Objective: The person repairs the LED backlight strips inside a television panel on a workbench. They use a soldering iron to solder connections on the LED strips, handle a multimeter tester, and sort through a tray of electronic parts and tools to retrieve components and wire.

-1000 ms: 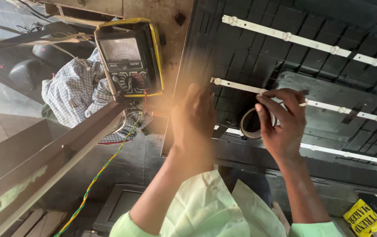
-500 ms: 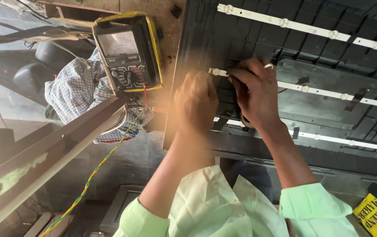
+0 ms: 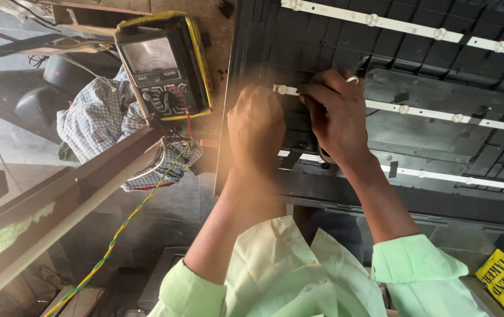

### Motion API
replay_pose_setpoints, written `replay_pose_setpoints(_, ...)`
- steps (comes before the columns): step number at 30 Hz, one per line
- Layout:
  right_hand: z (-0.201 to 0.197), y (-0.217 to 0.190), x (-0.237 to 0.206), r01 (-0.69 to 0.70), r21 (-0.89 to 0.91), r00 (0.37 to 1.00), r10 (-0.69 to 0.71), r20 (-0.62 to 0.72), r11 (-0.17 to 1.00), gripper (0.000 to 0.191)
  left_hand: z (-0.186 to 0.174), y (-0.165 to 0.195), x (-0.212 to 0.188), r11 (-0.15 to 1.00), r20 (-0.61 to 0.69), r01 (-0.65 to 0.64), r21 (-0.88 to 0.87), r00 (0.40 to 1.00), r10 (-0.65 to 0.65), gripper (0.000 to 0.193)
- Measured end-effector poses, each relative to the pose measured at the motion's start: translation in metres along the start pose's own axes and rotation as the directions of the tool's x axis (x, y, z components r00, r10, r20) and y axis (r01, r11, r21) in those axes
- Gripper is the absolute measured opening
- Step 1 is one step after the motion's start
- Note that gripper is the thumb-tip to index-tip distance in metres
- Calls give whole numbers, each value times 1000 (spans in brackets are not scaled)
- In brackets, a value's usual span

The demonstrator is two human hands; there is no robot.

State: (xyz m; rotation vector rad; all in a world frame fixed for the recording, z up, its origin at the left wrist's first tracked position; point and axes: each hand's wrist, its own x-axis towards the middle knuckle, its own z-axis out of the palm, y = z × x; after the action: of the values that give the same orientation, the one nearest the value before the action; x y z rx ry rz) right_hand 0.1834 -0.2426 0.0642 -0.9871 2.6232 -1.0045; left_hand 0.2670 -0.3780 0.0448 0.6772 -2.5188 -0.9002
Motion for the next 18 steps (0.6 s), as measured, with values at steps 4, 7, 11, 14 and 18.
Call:
replay_pose_setpoints(4, -1, 0, 0, 0, -6, 1000, 0, -7, 1000, 15, 2, -2, -1, 999, 125, 27, -28, 992, -23, 10)
replay_pose_setpoints(7, -3, -1, 1, -2, -17, 1000, 2, 5, 1000, 16, 6, -7, -6, 999, 104, -18, -47, 994, 23, 7)
replay_pose_setpoints(11, -11, 1, -4, 23, -165, 999, -17, 33, 986, 57, 8, -24, -6, 979, 180, -183, 91, 970, 165, 2)
replay_pose_setpoints(14, -39, 18, -33, -96, 164, 994, 102, -29, 982, 43, -5, -26, -11, 985, 298, 171, 33, 939, -173, 22)
replay_pose_setpoints(18, -132, 75, -117, -616, 197, 784, 618, 57, 763, 43, -6, -10, -3, 957, 291, -209, 203, 946, 145, 10)
